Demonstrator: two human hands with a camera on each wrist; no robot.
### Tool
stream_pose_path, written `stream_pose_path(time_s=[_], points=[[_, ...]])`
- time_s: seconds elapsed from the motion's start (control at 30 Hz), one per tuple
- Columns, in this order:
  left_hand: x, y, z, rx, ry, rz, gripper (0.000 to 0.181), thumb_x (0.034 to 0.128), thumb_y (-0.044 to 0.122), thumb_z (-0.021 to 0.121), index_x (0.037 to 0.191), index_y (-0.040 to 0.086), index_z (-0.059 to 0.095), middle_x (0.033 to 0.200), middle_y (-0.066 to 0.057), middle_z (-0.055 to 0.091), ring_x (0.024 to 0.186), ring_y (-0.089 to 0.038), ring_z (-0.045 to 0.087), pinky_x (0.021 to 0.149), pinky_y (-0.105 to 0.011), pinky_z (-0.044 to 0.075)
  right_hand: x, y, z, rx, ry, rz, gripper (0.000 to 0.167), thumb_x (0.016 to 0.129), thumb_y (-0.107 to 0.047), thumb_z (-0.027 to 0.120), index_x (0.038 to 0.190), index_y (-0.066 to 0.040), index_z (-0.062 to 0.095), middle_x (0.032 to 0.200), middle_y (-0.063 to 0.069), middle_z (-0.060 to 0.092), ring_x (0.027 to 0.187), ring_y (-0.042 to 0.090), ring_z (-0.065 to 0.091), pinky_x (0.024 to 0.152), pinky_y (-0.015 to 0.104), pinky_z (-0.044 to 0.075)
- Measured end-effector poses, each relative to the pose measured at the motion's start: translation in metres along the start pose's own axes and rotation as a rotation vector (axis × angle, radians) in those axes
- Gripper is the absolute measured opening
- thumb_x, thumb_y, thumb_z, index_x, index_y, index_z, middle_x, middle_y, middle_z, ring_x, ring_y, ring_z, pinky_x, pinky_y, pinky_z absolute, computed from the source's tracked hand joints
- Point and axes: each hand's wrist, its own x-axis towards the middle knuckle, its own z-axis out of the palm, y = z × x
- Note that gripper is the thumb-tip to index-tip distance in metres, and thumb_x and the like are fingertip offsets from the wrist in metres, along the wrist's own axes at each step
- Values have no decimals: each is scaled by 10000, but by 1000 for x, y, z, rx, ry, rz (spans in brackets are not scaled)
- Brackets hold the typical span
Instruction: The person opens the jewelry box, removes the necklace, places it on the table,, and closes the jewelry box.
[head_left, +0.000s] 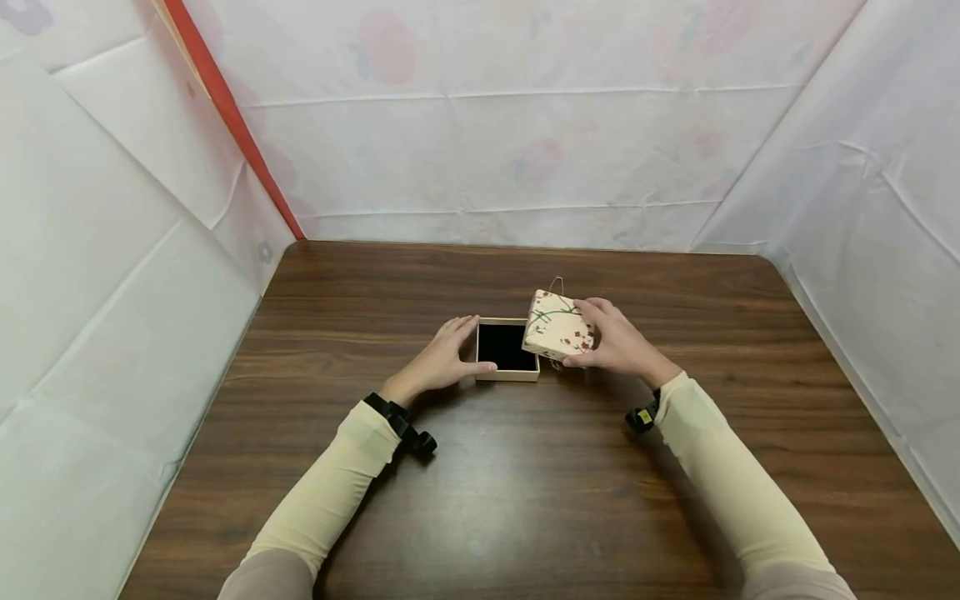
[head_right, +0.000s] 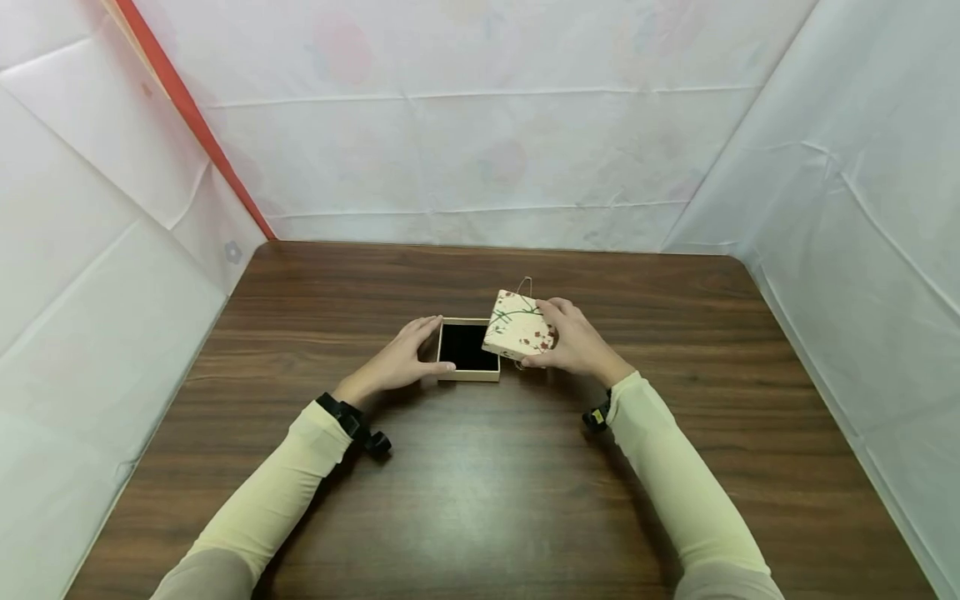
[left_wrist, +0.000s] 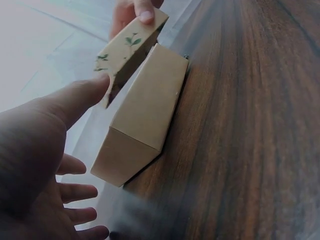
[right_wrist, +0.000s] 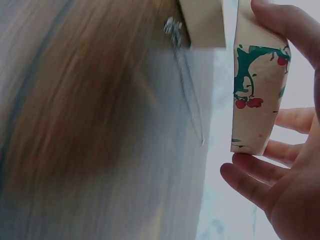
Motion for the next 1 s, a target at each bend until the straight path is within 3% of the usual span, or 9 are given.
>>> stream_pose_path(time_s=[0.2,0.57,1.0], points=[[0,-2,0,-13,5,1,1042,804,506,748,1566,79,179,1613,-168,202,1509,-331,132,1186,-543,215,11,-18,10,18,-43,-59,1059,711,-496,836,1539,-125,289,1551,172,275,1391,381,323,1064,610,347],[-1,-5,-3,7,28,6,1128,751,518,793,1568,74,154,1620,-178,171,1509,-366,103,1177,-589,186,23,-39,22,-48,-54,-195,1018,708,-434,851,1513,-85,335,1492,175,349,1318,374,389,1019,565,401],[0,-4,-5,26,10,18,1178,750,520,797,1577,82,82,1636,-180,94,1514,-383,40,1166,-639,137,31,-50,30,-33,-88,-220,995,714,-426,854,1508,-97,353,1511,165,344,1336,352,371,1034,540,396]])
